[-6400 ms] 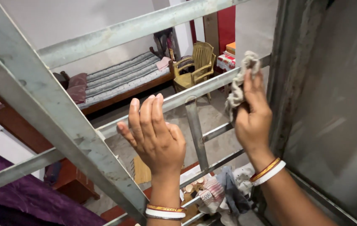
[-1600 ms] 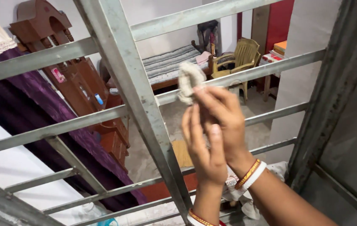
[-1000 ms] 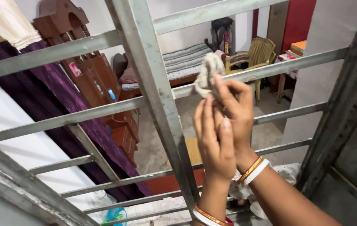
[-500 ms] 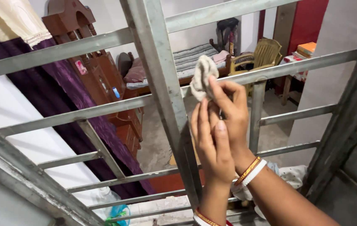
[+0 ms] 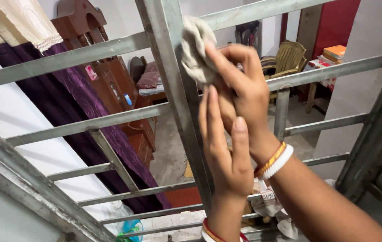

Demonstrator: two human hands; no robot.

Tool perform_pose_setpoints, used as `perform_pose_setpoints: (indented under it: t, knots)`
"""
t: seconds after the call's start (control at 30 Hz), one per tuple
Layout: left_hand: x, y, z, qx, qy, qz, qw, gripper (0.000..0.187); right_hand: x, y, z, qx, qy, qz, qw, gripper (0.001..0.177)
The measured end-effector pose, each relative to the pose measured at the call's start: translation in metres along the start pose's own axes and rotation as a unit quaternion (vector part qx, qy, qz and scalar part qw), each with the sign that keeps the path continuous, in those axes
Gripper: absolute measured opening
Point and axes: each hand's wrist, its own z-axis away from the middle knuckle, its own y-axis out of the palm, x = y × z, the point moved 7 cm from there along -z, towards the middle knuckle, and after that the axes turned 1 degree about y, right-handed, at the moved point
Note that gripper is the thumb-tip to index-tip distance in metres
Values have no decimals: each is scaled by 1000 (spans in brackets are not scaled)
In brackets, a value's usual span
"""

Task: The person wipes the metal bars of a window frame using a cloth. They systematically clean vertical and horizontal bars, moving from the lower sections upward and across the frame.

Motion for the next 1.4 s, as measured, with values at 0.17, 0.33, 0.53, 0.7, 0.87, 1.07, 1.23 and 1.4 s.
perform_pose_setpoints:
  t: [0.17,0.33,0.53,0.7,0.87,1.07,1.23,1.4]
  knots:
    - [8,-8,-23,-30,-38,49,998,60,10,27,-19,32,-78,49,995,54]
    - [12,-5,5,-31,-61,98,993,61,10,25,7,90,-70,85,990,53]
    - [11,-2,24,-29,-62,92,993,63,9,13,20,90,-32,78,992,46]
    - [31,-2,28,-49,-101,107,988,61,13,25,30,71,-76,104,989,51]
    - [34,-2,56,-50,-111,61,991,59,4,23,59,139,-35,66,987,49]
    - [26,-20,53,-25,-86,-2,996,48,2,-1,47,69,20,51,996,43]
    - [34,-43,38,-89,-76,-17,993,40,11,16,24,26,-44,84,995,45]
    - [45,-51,42,-114,-68,-60,989,39,13,30,53,46,-89,135,986,54]
